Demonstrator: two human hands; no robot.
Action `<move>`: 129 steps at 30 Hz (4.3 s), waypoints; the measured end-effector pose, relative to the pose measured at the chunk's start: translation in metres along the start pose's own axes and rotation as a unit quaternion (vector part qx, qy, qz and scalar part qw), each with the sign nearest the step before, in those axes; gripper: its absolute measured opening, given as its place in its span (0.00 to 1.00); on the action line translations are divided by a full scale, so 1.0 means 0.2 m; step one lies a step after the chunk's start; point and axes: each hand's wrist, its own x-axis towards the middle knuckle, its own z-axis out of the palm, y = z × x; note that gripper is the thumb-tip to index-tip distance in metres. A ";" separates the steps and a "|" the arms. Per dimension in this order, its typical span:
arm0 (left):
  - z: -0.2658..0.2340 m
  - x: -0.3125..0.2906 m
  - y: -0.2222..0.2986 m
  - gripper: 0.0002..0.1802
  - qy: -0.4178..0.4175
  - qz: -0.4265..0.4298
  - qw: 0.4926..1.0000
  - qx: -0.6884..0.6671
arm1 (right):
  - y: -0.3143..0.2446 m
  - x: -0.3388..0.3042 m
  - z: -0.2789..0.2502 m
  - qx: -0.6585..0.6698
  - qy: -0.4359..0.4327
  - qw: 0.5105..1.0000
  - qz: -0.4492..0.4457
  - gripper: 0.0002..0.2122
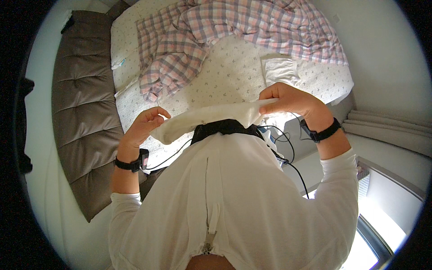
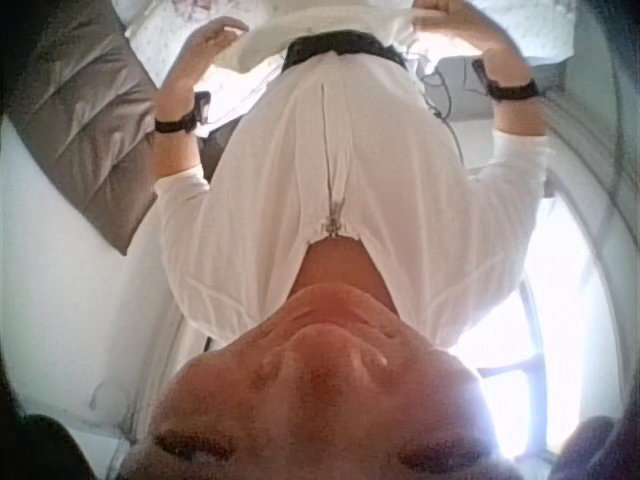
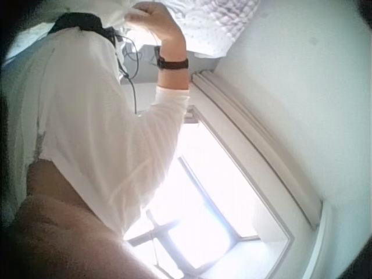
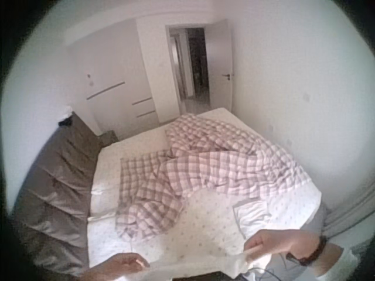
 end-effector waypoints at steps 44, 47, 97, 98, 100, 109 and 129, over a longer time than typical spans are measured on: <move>0.21 0.29 0.75 0.30 0.355 0.577 0.666 0.312 | -0.52 0.60 0.27 0.143 0.213 0.863 -0.436 0.09; 0.23 0.35 0.79 0.30 0.158 0.452 0.870 0.119 | -0.61 0.56 0.22 0.134 0.187 0.851 -0.471 0.10; 0.58 -0.40 0.90 0.24 0.422 0.466 0.727 0.277 | 0.30 1.01 0.34 0.562 -0.340 0.736 -0.163 0.18; 0.55 -0.40 0.91 0.24 0.450 0.448 0.723 0.273 | 0.27 1.00 0.32 0.569 -0.355 0.724 -0.162 0.18; 0.49 -0.42 0.92 0.23 0.562 0.374 0.694 0.251 | 0.22 0.96 0.29 0.571 -0.375 0.712 -0.162 0.18; 0.04 -0.51 0.87 0.23 0.602 0.237 0.761 -0.042 | -0.12 0.71 0.15 0.521 -0.210 0.807 -0.182 0.20; 0.01 -0.13 0.27 0.22 0.443 0.271 0.758 -0.394 | -0.04 0.86 -0.32 -0.213 0.415 0.792 -0.393 0.22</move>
